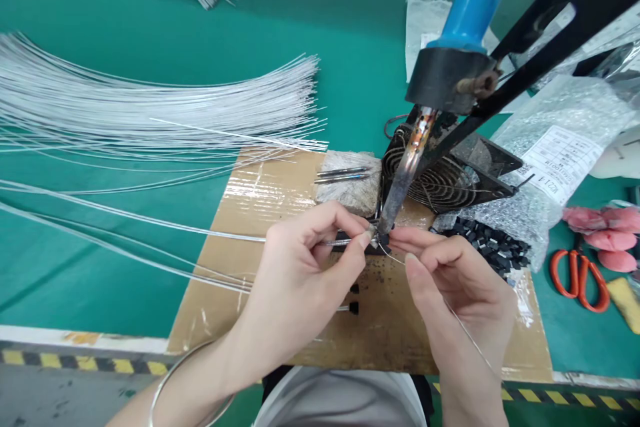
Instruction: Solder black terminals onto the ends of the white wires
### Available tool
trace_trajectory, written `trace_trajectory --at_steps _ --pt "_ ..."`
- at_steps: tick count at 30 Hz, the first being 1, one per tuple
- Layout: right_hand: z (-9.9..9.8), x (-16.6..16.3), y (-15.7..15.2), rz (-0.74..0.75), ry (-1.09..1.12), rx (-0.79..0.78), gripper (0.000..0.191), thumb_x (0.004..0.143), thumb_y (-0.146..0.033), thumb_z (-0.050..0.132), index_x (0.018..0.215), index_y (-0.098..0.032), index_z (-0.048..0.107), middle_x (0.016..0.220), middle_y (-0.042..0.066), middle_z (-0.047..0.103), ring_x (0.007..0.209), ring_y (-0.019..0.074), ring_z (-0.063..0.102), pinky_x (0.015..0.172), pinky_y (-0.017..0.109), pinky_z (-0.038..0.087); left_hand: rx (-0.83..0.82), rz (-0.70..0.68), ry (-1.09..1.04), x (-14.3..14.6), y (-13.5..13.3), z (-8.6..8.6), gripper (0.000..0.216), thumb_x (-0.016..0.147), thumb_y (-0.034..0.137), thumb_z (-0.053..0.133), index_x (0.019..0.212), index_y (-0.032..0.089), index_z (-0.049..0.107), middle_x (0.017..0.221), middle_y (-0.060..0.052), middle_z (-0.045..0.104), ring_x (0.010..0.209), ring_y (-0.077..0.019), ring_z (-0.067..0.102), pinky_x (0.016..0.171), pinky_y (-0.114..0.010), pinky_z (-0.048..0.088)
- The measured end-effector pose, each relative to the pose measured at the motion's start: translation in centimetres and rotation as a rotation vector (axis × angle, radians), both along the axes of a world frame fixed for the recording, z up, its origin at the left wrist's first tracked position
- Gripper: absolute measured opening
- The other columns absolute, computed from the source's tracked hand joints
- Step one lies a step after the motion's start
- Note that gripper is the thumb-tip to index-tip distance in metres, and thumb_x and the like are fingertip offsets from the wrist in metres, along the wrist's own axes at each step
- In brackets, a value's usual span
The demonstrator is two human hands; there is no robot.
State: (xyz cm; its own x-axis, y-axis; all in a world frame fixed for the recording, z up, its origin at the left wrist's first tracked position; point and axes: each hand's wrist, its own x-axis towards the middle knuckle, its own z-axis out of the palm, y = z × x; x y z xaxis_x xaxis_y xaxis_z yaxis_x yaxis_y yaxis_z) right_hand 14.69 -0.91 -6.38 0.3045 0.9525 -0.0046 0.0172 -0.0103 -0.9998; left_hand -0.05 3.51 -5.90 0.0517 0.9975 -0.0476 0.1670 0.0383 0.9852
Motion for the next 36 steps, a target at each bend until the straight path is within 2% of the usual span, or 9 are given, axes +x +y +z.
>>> trace_trajectory --at_steps 4,12,16,19,27,36 --pt "-0.27 0.29 0.01 0.031 -0.021 0.037 0.02 0.094 -0.015 0.074 0.077 -0.025 0.068 0.107 -0.003 0.085 0.105 0.0114 0.08 0.099 0.02 0.062 0.007 0.007 -0.011 0.03 -0.18 -0.04 0.012 0.085 0.012 0.068 0.076 0.019 0.071 0.079 0.002 0.079 0.068 -0.0089 0.067 0.061 -0.015 0.049" --pt "-0.1 0.08 -0.14 0.001 -0.021 0.004 0.021 0.095 -0.019 0.074 0.076 -0.024 0.066 0.108 0.0 0.084 0.104 0.0158 0.08 0.1 0.029 0.064 0.021 0.013 -0.011 0.07 -0.14 0.09 0.014 0.085 0.012 0.067 0.074 0.019 0.07 0.078 0.002 0.079 0.067 -0.0086 0.067 0.059 -0.015 0.048" --pt "-0.48 0.33 -0.04 0.022 -0.048 0.034 0.021 0.095 -0.017 0.073 0.077 -0.024 0.066 0.108 0.001 0.085 0.105 0.0167 0.081 0.1 0.03 0.064 0.021 0.013 0.007 0.16 -0.11 0.02 0.013 0.085 0.013 0.067 0.073 0.019 0.069 0.078 0.002 0.079 0.063 -0.0091 0.064 0.056 -0.017 0.047" --pt "-0.74 0.48 -0.06 0.036 -0.067 0.056 0.02 0.095 -0.016 0.073 0.078 -0.024 0.066 0.109 0.002 0.085 0.106 0.0175 0.081 0.098 0.03 0.065 0.025 0.013 0.0 0.21 -0.11 0.12 0.014 0.084 0.012 0.067 0.073 0.019 0.07 0.078 0.001 0.079 0.068 -0.0094 0.067 0.061 -0.016 0.05" --pt "-0.41 0.09 -0.18 -0.001 -0.078 0.027 0.021 0.095 -0.017 0.074 0.077 -0.024 0.065 0.108 0.004 0.085 0.105 0.0198 0.081 0.097 0.034 0.066 0.014 0.016 -0.013 0.1 -0.15 0.22 0.013 0.084 0.013 0.068 0.073 0.02 0.07 0.079 0.002 0.079 0.069 -0.0095 0.069 0.062 -0.016 0.051" --pt "-0.54 0.16 -0.12 0.017 -0.073 0.063 0.02 0.095 -0.016 0.074 0.078 -0.024 0.066 0.107 0.003 0.085 0.105 0.0193 0.081 0.095 0.031 0.066 0.007 0.011 -0.002 0.13 -0.34 0.31 0.013 0.085 0.013 0.068 0.073 0.02 0.069 0.079 0.001 0.079 0.065 -0.0112 0.065 0.058 -0.02 0.048"
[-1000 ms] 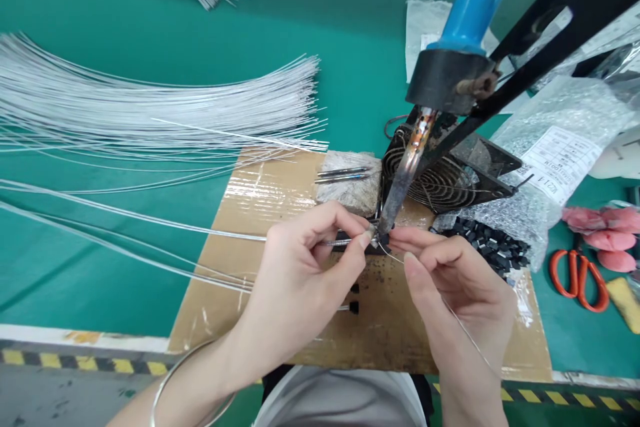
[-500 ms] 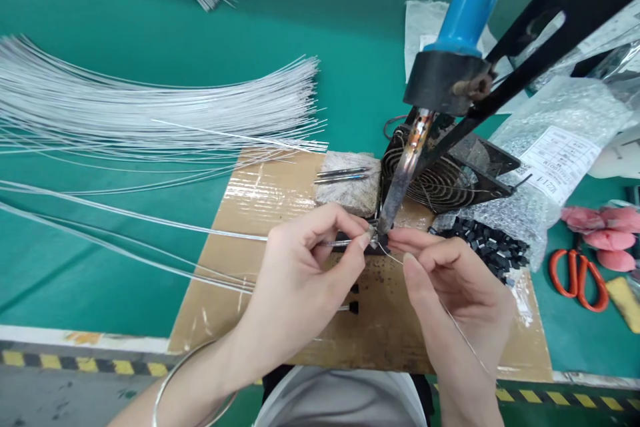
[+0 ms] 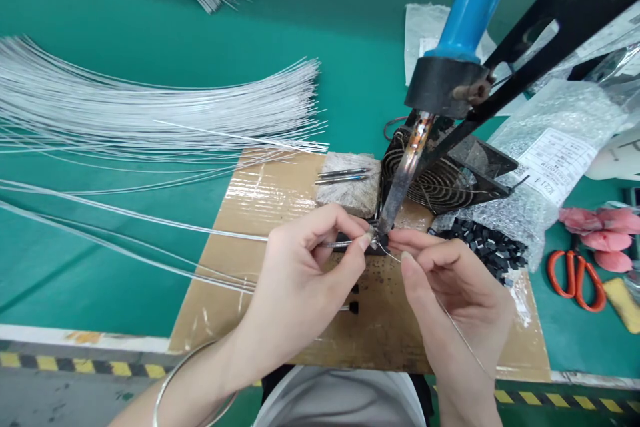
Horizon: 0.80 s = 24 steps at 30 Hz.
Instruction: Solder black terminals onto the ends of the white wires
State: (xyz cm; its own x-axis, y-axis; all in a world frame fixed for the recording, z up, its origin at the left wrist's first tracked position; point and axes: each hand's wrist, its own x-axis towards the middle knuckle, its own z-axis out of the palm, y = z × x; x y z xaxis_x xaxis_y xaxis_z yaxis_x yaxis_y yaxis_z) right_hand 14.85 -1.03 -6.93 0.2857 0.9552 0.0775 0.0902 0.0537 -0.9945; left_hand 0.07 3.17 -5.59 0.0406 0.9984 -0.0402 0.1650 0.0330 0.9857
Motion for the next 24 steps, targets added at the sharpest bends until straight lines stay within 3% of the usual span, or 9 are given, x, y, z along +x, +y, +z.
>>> trace_trajectory --at_steps 24 --pt "0.03 -0.25 -0.15 -0.031 -0.023 -0.011 0.02 0.095 -0.019 0.075 0.077 -0.024 0.066 0.107 0.005 0.085 0.104 0.0206 0.081 0.095 0.034 0.065 -0.027 -0.006 0.027 -0.19 -0.02 -0.04 0.012 0.085 0.017 0.066 0.074 0.02 0.069 0.08 -0.001 0.079 0.063 -0.013 0.065 0.051 -0.023 0.041"
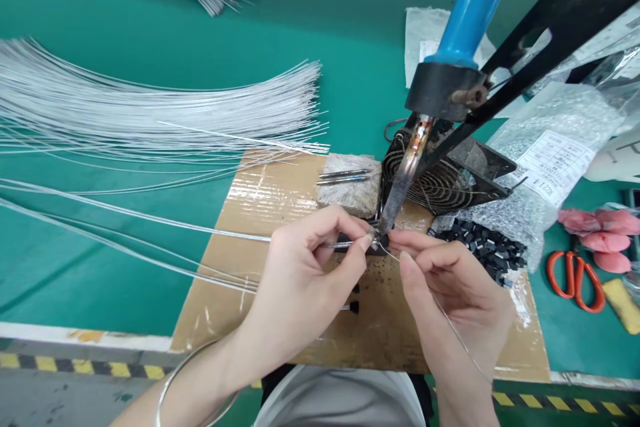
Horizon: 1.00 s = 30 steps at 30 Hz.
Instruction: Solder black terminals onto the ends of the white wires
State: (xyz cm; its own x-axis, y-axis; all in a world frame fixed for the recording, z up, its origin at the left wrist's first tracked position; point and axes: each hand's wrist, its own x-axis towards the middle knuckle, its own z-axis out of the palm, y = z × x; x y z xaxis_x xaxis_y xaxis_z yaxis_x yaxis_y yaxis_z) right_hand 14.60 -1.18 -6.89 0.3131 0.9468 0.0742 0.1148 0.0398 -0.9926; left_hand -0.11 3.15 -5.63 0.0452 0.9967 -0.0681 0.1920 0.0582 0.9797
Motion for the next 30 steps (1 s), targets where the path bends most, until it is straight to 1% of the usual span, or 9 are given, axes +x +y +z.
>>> trace_trajectory --at_steps 2,6,9,12,17,23,27,30 --pt "0.05 -0.03 -0.02 -0.006 -0.003 -0.006 0.02 0.095 -0.02 0.075 0.077 -0.024 0.066 0.107 0.005 0.085 0.103 0.0207 0.081 0.095 0.035 0.065 0.006 0.002 -0.003 0.0 0.02 -0.07 0.012 0.085 0.017 0.066 0.073 0.02 0.069 0.08 -0.001 0.079 0.064 -0.0131 0.066 0.052 -0.023 0.042" --pt "-0.03 0.02 -0.01 0.022 -0.014 0.034 0.02 0.095 -0.018 0.075 0.077 -0.023 0.066 0.107 0.005 0.085 0.102 0.0206 0.081 0.093 0.033 0.066 0.01 0.004 -0.014 0.09 0.11 -0.27 0.012 0.085 0.016 0.067 0.074 0.02 0.07 0.08 -0.001 0.079 0.064 -0.0125 0.065 0.054 -0.022 0.045" --pt "-0.06 0.0 -0.02 0.004 -0.009 0.014 0.02 0.095 -0.019 0.074 0.077 -0.023 0.066 0.106 0.004 0.085 0.103 0.0202 0.081 0.095 0.033 0.065 0.011 0.003 -0.015 0.18 0.12 -0.31 0.012 0.084 0.015 0.067 0.074 0.02 0.069 0.079 0.0 0.079 0.065 -0.0122 0.065 0.057 -0.022 0.047" --pt "-0.05 -0.04 -0.05 0.0 -0.017 -0.001 0.021 0.096 -0.02 0.074 0.077 -0.023 0.065 0.107 0.004 0.085 0.103 0.019 0.08 0.096 0.032 0.064 0.015 -0.01 -0.003 0.21 0.1 -0.18 0.013 0.085 0.015 0.066 0.073 0.019 0.068 0.076 0.0 0.078 0.063 -0.0117 0.063 0.056 -0.021 0.046" --pt "-0.07 -0.02 -0.06 -0.006 -0.041 -0.003 0.021 0.096 -0.021 0.074 0.077 -0.023 0.064 0.107 0.006 0.085 0.102 0.0211 0.081 0.095 0.035 0.064 0.029 -0.003 0.017 0.11 0.12 0.04 0.013 0.085 0.014 0.065 0.073 0.019 0.069 0.077 0.0 0.078 0.059 -0.0104 0.058 0.054 -0.021 0.043" --pt "0.12 -0.12 -0.08 -0.015 -0.048 -0.004 0.021 0.096 -0.021 0.074 0.077 -0.023 0.064 0.106 0.005 0.084 0.1 0.0205 0.08 0.095 0.035 0.063 0.023 -0.002 -0.003 0.1 0.12 0.08 0.013 0.084 0.015 0.066 0.072 0.019 0.069 0.077 0.0 0.078 0.064 -0.0118 0.064 0.058 -0.02 0.048" --pt "0.16 -0.23 -0.12 -0.015 -0.038 -0.001 0.021 0.095 -0.021 0.074 0.077 -0.023 0.065 0.106 0.004 0.084 0.1 0.0196 0.08 0.097 0.035 0.063 0.031 0.002 0.001 0.22 0.01 0.15 0.014 0.084 0.013 0.066 0.072 0.019 0.069 0.076 0.0 0.078 0.061 -0.0106 0.062 0.055 -0.019 0.046" --pt "0.17 -0.29 -0.13 -0.024 -0.025 -0.003 0.021 0.095 -0.021 0.075 0.077 -0.024 0.066 0.106 0.003 0.084 0.1 0.0193 0.08 0.097 0.035 0.063 0.037 -0.001 -0.019 0.28 0.01 0.27 0.014 0.084 0.012 0.066 0.072 0.019 0.069 0.076 0.001 0.078 0.063 -0.0101 0.064 0.057 -0.018 0.048"
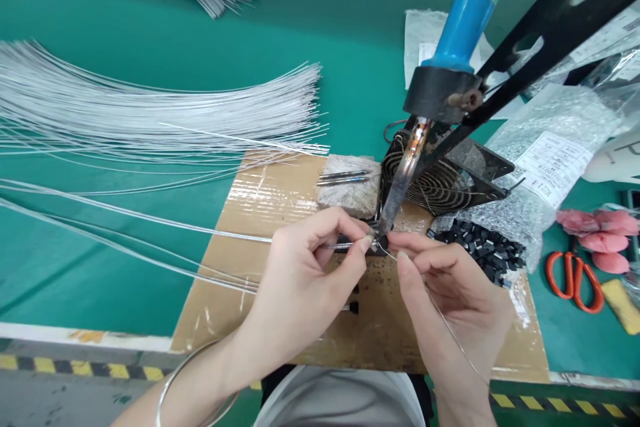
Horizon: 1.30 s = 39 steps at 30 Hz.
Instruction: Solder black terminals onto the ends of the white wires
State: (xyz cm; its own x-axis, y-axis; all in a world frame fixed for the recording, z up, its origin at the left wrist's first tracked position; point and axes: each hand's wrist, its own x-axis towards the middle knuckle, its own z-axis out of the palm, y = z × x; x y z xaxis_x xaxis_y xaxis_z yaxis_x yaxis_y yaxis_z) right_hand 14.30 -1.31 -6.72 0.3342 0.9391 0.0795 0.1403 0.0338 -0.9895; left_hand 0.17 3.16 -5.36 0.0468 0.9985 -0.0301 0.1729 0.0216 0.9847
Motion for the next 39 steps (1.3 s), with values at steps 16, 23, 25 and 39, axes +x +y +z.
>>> trace_trajectory --at_steps 16,23,25,39 --pt "0.0 -0.3 0.0 -0.014 -0.004 0.025 0.019 0.095 -0.019 0.076 0.078 -0.024 0.067 0.105 0.001 0.085 0.096 0.0164 0.08 0.093 0.031 0.063 0.012 -0.004 -0.024 -0.3 -0.2 -0.3 0.014 0.085 0.012 0.066 0.073 0.019 0.069 0.077 0.002 0.078 0.066 -0.0086 0.065 0.06 -0.015 0.049" --pt "-0.2 -0.3 0.0 -0.01 -0.006 0.047 0.02 0.095 -0.016 0.073 0.078 -0.024 0.067 0.105 -0.002 0.084 0.097 0.0135 0.08 0.095 0.027 0.061 0.009 -0.016 0.022 -0.2 0.0 -0.4 0.013 0.085 0.015 0.065 0.074 0.019 0.069 0.077 0.001 0.078 0.061 -0.0098 0.061 0.055 -0.018 0.046" --pt "-0.4 -0.2 0.1 -0.001 -0.025 0.059 0.02 0.095 -0.015 0.073 0.079 -0.024 0.067 0.104 -0.002 0.084 0.097 0.0122 0.08 0.094 0.024 0.06 0.006 -0.022 0.032 -0.2 0.0 -0.5 0.013 0.086 0.016 0.065 0.074 0.019 0.069 0.078 0.001 0.078 0.062 -0.0106 0.062 0.056 -0.02 0.046" --pt "-1.0 -0.1 0.1 0.011 -0.119 0.149 0.02 0.093 -0.01 0.074 0.079 -0.023 0.066 0.104 -0.003 0.084 0.096 0.0112 0.08 0.09 0.022 0.06 0.025 -0.007 0.055 -0.3 -0.3 -0.5 0.014 0.086 0.017 0.064 0.073 0.02 0.068 0.078 -0.001 0.078 0.064 -0.0125 0.064 0.055 -0.022 0.045"
